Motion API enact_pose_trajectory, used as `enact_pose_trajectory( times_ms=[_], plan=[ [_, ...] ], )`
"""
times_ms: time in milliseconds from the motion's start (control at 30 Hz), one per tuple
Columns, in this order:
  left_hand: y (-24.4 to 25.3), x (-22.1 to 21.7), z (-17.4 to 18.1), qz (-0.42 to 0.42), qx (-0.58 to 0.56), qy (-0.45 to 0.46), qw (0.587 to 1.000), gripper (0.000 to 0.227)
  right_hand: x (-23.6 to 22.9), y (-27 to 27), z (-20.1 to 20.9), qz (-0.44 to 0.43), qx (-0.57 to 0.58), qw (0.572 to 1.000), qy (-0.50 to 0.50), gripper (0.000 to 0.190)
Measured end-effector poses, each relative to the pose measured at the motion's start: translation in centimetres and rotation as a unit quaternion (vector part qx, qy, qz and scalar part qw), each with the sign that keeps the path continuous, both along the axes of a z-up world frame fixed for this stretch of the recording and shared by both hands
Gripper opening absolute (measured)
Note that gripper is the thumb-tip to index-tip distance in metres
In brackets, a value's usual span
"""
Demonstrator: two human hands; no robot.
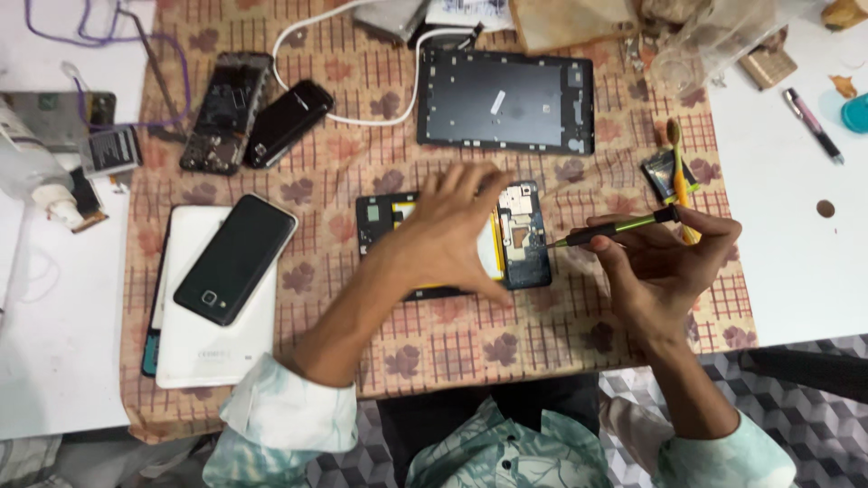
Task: The person uses a screwdriver to remove screws from the back of a disassembled tablet. They then use a prying tool to lift and separate internal components, including the battery and circuit board, from the tablet's frame.
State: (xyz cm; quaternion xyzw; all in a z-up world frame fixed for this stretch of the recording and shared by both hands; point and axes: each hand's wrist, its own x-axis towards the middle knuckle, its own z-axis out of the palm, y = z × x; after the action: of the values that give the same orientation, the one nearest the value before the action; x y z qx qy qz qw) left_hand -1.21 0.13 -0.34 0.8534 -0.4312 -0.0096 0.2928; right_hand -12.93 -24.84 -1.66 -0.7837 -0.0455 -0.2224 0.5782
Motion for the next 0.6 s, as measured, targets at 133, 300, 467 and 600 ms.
enact_pose_trajectory(
  times_ms=[133, 300, 467, 600],
  plan=[
    [-0.2, -0.6, 0.9, 0.015, 0.046, 0.075, 0.996, 0.128, 1.8, -0.1, 0.9, 0.025, 0.032, 0.999, 0.018, 0.059],
    [0.6, 0.6, 1.2, 0.043, 0.085, 0.080, 0.992, 0.127, 5.1, 0.3, 1.0, 0.083, 0.064, 0.994, 0.042, 0.055],
    [1.5, 1.5, 1.2, 0.069, 0.052, 0.065, 0.994, 0.130, 7.2, 0.7, 0.4, 0.126, 0.087, 0.985, 0.082, 0.060],
    [1.7, 1.8, 1.0, 0.075, 0.065, 0.109, 0.989, 0.127, 7.6, 0.5, -0.1, 0.146, 0.061, 0.983, 0.089, 0.059]
  ],
)
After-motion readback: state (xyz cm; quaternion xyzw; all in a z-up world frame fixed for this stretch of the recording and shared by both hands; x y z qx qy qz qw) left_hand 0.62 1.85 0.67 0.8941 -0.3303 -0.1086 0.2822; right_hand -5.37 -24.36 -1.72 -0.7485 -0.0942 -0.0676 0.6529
